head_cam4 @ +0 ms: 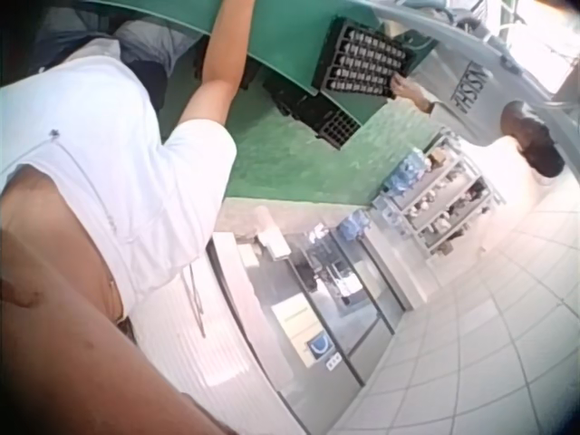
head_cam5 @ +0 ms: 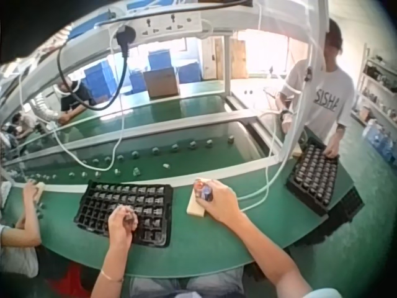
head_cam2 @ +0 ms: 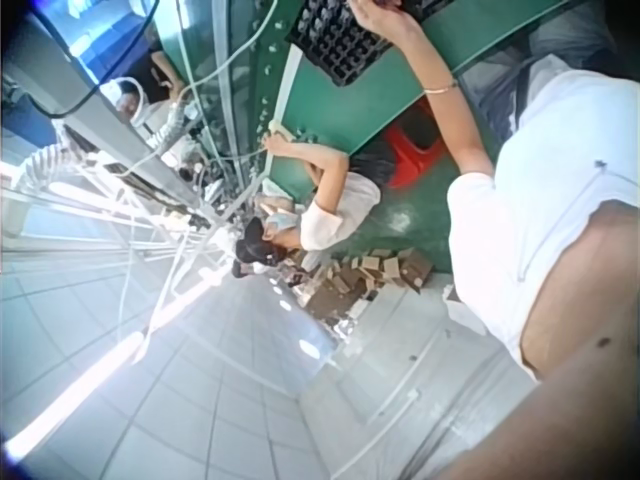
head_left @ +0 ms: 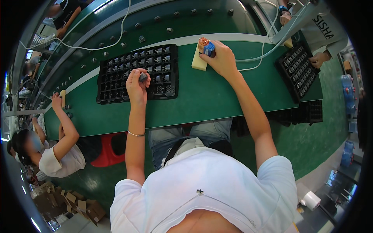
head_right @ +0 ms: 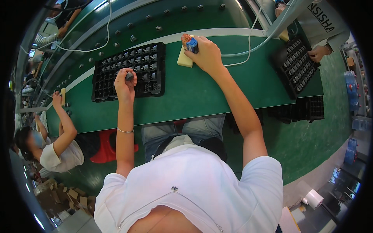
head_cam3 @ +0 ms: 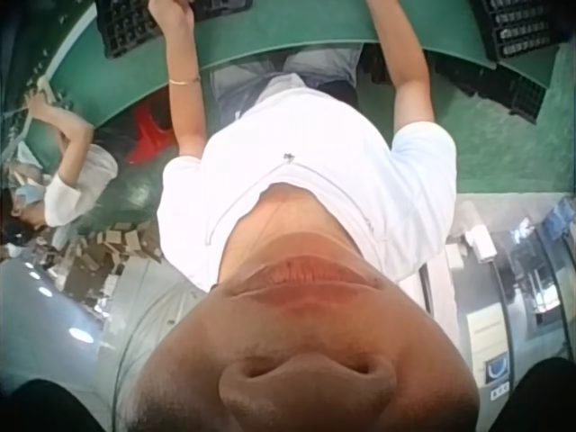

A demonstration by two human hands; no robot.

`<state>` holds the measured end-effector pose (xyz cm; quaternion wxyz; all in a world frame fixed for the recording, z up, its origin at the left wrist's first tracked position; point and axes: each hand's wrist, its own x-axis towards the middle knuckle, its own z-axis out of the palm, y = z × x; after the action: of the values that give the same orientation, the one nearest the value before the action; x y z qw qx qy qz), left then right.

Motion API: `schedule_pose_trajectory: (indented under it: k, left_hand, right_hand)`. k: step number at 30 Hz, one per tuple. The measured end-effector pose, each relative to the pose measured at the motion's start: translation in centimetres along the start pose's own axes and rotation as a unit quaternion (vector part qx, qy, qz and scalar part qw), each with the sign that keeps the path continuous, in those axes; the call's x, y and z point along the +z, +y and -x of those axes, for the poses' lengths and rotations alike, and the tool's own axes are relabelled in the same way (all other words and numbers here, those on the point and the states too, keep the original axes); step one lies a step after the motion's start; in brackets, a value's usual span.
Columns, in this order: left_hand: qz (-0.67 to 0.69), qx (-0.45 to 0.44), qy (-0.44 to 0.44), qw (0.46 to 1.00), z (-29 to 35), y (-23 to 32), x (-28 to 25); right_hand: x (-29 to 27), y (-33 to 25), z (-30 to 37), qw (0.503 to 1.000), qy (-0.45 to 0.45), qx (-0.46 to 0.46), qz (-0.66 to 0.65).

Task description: Manually assembling small electronic parts into a plastic tray on a factory production line.

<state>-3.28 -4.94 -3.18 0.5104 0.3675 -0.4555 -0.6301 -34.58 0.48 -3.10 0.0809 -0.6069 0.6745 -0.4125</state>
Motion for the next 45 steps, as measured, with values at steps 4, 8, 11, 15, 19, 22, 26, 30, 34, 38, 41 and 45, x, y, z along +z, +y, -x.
schedule_pose_trajectory:
  k: [4,8,11,15,19,22,26,30,34,38,41,45]
  left_hand:
    - [-0.018,-0.001,-0.002,1.0,-0.2,-0.2,-0.5]
    - [-0.004,-0.001,0.005,1.0,0.0,-0.1,-0.1]
    - [-0.004,0.004,-0.003,1.0,0.0,-0.1,-0.1]
    - [-0.002,0.001,0.004,1.0,-0.1,-0.1,0.1]
    - [-0.003,0.006,0.004,1.0,-0.1,-0.1,0.0]
    - [-0.018,0.002,-0.003,1.0,-0.1,-0.2,-0.5]
    - [-0.016,0.002,-0.002,1.0,-0.1,-0.3,-0.4]
    - [-0.017,0.001,-0.001,1.0,0.0,-0.3,-0.4]
    - [-0.018,0.003,-0.001,1.0,0.0,-0.4,-0.5]
    - [-0.027,0.002,-0.004,1.0,-0.1,-0.3,-0.3]
    - [-0.023,0.002,-0.007,1.0,-0.1,-0.3,-0.5]
    - [-0.015,-0.001,0.0,1.0,0.0,-0.5,-0.7]
  right_hand:
    - [0.0,0.0,0.0,1.0,0.002,-0.002,0.001]
    - [0.0,0.2,0.2,1.0,-0.004,0.002,-0.002]
    - [0.0,0.9,0.0,0.996,-0.024,0.068,-0.057]
    - [-1.2,4.8,-0.9,0.919,-0.038,0.196,-0.34]
    - [-2.1,5.0,-1.3,0.844,-0.068,0.281,-0.452]
    - [-2.5,5.5,-1.2,0.755,-0.091,0.283,-0.584]
    - [-2.4,5.2,-1.1,0.755,-0.086,0.279,-0.587]
    - [-2.3,3.8,-0.6,0.913,-0.054,0.198,-0.352]
    - [-2.1,1.2,0.0,0.987,-0.02,0.07,-0.145]
    - [-0.8,0.3,0.5,0.999,0.036,-0.02,0.002]
    - [-0.9,-0.4,0.5,0.999,0.028,0.001,0.023]
    - [-0.9,-0.6,0.7,0.998,0.024,0.002,0.063]
